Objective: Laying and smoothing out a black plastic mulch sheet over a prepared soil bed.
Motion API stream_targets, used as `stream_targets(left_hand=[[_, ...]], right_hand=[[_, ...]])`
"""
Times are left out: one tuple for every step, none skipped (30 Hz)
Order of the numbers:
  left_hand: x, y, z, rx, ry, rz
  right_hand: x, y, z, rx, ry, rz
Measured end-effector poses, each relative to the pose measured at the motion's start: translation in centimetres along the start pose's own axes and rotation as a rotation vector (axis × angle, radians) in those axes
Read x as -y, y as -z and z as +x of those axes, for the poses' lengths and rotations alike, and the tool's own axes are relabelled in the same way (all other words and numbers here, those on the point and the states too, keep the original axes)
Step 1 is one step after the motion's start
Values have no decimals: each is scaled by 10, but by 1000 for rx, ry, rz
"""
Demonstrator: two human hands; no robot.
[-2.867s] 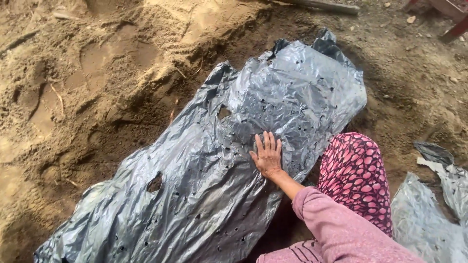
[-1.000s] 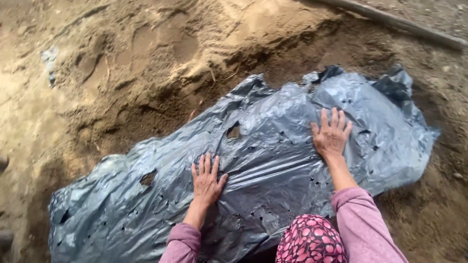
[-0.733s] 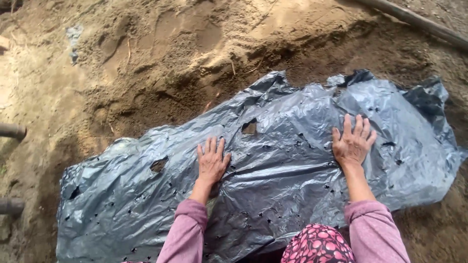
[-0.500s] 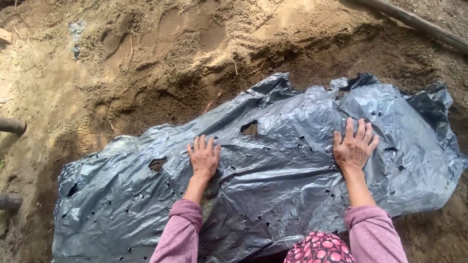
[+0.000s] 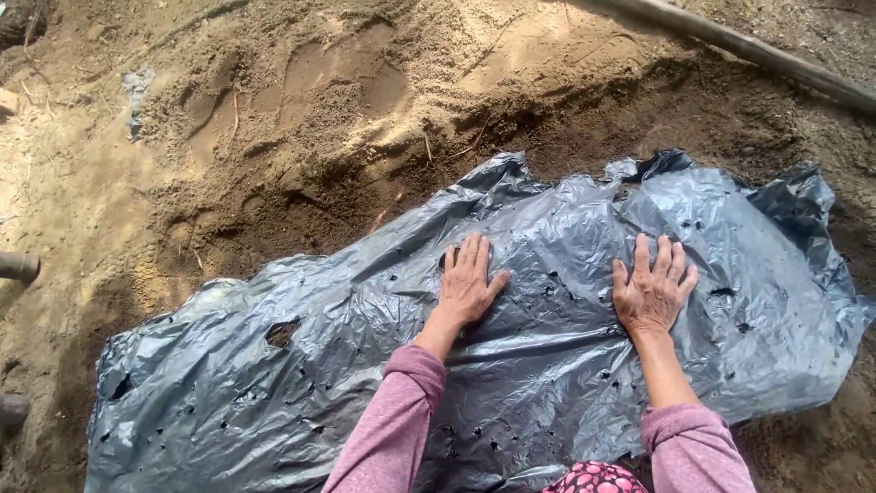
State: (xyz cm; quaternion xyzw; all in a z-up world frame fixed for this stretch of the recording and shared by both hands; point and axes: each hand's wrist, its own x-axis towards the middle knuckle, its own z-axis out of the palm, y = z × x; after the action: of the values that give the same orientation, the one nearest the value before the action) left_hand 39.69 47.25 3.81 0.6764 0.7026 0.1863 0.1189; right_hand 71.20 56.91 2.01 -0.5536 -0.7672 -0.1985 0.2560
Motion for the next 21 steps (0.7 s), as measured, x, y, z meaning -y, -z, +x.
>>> stream_targets(left_hand=[[1, -4, 2, 56, 29, 47], [1, -9, -1, 118, 62, 93], [1, -7, 0, 120, 64, 92], [1, -6, 1, 139, 79, 81], [0, -4, 2, 158, 95, 70], [3, -5, 4, 145, 80, 73], [6, -5, 6, 179, 88, 42], [8, -8, 4, 219, 101, 9], [4, 0, 6, 212, 91, 9], [3, 8, 5, 174, 94, 10], [2, 15, 4, 135, 96, 10], [7, 11, 1, 150, 96, 7], [13, 7, -1, 191, 135, 42], [19, 4, 3, 222, 179, 76], [20, -2, 4, 226, 182, 71], [22, -5, 3, 231, 192, 68], [23, -7, 2, 236, 202, 65], [23, -6, 2, 227, 191, 66], [21, -5, 2, 218, 207, 68], [21, -3, 4, 207, 217, 71], [7, 6, 26, 195, 199, 73]], right_hand=[[0, 0, 0, 5, 3, 2], [0, 1, -3, 16, 5, 6], [1, 1, -1, 19, 7, 7], [3, 3, 0, 15, 6, 22], [3, 6, 2, 11, 5, 36], [4, 6, 3, -7, -1, 30], [5, 7, 5, -6, -8, 12], [6, 9, 3, 3, -13, -5], [4, 11, 7, -6, -17, -11], [6, 13, 7, 8, -21, 3], [8, 14, 7, 23, -26, 17], [8, 14, 4, 36, -31, 13], [9, 15, 2, 33, -37, 8], [9, 11, 7, 22, -34, 6], [6, 9, 7, 28, -30, 4], [6, 9, 5, 27, -26, 10], [6, 9, 4, 25, -22, 16], [8, 13, 4, 13, -26, 10], [10, 17, 4, 19, -18, -8], [12, 20, 5, 20, -15, -29], [9, 16, 17, 3, -24, -38]])
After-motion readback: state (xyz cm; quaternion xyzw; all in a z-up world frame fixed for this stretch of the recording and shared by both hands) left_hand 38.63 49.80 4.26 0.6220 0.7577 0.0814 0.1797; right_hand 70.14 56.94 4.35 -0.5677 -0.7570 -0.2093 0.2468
